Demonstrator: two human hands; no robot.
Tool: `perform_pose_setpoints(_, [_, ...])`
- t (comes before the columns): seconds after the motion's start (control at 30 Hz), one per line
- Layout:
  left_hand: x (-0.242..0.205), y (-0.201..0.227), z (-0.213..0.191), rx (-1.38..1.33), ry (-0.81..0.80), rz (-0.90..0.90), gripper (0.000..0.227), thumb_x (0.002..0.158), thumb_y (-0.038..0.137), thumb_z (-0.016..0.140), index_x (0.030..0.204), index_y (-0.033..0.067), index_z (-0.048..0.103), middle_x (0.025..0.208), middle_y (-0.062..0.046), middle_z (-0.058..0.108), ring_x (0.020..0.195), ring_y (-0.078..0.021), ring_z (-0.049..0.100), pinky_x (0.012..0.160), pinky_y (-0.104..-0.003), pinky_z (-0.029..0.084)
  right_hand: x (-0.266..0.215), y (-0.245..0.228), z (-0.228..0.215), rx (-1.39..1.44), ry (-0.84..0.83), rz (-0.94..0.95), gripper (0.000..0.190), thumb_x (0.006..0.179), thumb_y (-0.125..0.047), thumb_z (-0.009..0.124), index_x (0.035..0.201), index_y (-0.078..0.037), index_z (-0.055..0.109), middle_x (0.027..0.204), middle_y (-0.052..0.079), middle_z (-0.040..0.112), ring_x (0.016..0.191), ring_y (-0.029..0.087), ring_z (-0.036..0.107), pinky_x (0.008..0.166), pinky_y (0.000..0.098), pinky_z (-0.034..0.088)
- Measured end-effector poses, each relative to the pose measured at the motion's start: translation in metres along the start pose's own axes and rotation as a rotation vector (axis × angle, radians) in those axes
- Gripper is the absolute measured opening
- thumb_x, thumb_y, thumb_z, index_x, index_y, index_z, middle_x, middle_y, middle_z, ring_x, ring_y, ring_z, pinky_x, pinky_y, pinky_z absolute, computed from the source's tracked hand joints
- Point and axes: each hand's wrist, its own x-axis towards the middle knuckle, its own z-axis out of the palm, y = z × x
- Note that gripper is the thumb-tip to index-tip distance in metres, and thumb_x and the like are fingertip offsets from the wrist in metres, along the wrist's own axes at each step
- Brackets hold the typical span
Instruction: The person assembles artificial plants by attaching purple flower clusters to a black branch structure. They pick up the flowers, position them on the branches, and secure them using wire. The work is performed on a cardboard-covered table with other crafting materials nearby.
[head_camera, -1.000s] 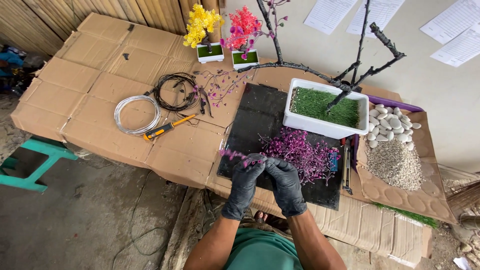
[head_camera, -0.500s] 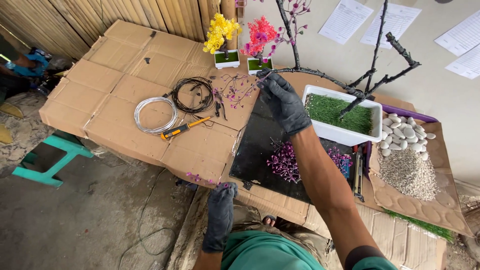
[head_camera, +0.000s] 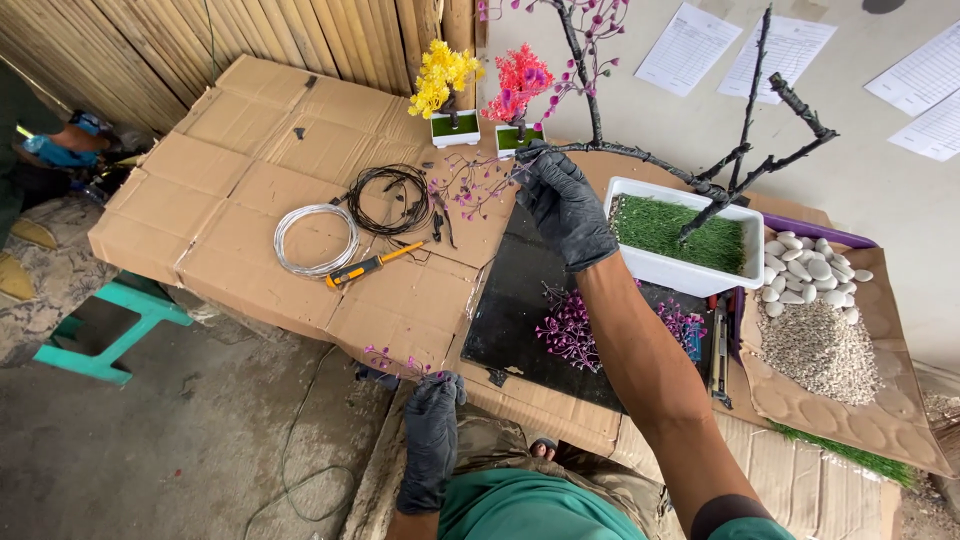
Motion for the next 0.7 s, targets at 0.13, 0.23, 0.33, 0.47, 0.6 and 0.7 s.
perform_pose_setpoints(0.13, [0.006, 0.014, 0.015, -0.021, -0.019, 0.010, 0.015, 0.098, 0.006, 0.067, 0.111, 0.0030, 0.074, 0.096, -0.011, 0.068, 0.078, -0.0237, 0.056, 0.074, -0.039, 0.051, 0.006, 0.001, -0.017, 0.107, -0.030, -0.032, 0.027, 0.099, -0.011, 0.070, 0.125, -0.007, 0.071, 0.115, 0.010, 0.078, 0.092, 0.024, 0.077, 0.076, 0.0375, 0.065])
perform_pose_setpoints(0.23, [0.021, 0.026, 0.029, -0.052, -0.064, 0.081, 0.009, 0.098, 0.005, 0.068, 0.105, 0.0102, 0.069, 0.093, -0.006, 0.064, 0.076, -0.0196, 0.054, 0.069, -0.032, 0.046, 0.003, -0.002, -0.016, 0.169, 0.023, -0.059, 0.024, 0.099, -0.005, 0.069, 0.122, -0.005, 0.072, 0.110, 0.011, 0.078, 0.091, 0.026, 0.078, 0.072, 0.0389, 0.067])
perform_pose_setpoints(0.33, [0.036, 0.079, 0.084, 0.083, -0.068, 0.100, 0.020, 0.099, 0.008, 0.064, 0.081, 0.0138, 0.059, 0.077, -0.001, 0.055, 0.073, -0.0161, 0.049, 0.067, -0.031, 0.042, 0.003, -0.005, -0.021, 0.146, 0.061, -0.066, 0.025, 0.097, -0.014, 0.073, 0.121, -0.010, 0.074, 0.109, 0.007, 0.079, 0.096, 0.024, 0.077, 0.076, 0.0368, 0.065])
perform_pose_setpoints(0.47, [0.073, 0.070, 0.091, -0.004, 0.024, 0.259, 0.013, 0.092, -0.012, 0.066, 0.088, -0.0003, 0.063, 0.084, -0.017, 0.058, 0.073, -0.0278, 0.053, 0.071, -0.042, 0.046, -0.008, -0.020, -0.004, 0.149, 0.149, -0.075, 0.007, 0.094, -0.007, 0.078, 0.100, -0.010, 0.079, 0.106, 0.011, 0.080, 0.095, 0.028, 0.079, 0.075, 0.0392, 0.069])
perform_pose_setpoints(0.6, [0.118, 0.096, 0.131, 0.188, 0.089, 0.225, 0.013, 0.086, -0.010, 0.078, 0.096, -0.0060, 0.069, 0.090, -0.021, 0.069, 0.084, -0.0287, 0.070, 0.084, -0.044, 0.056, -0.009, -0.029, 0.001, 0.115, 0.168, -0.065, 0.005, 0.093, -0.009, 0.080, 0.095, -0.014, 0.079, 0.104, 0.007, 0.080, 0.092, 0.024, 0.078, 0.074, 0.0354, 0.068])
perform_pose_setpoints(0.7, [0.148, 0.118, 0.172, 0.272, 0.039, 0.232, 0.017, 0.087, -0.002, 0.082, 0.101, -0.0012, 0.072, 0.091, -0.017, 0.072, 0.089, -0.0261, 0.075, 0.083, -0.041, 0.058, -0.015, -0.032, 0.007, 0.000, 0.218, -0.034, 0.008, 0.091, -0.013, 0.082, 0.088, -0.019, 0.078, 0.097, 0.003, 0.080, 0.088, 0.021, 0.078, 0.071, 0.0326, 0.067])
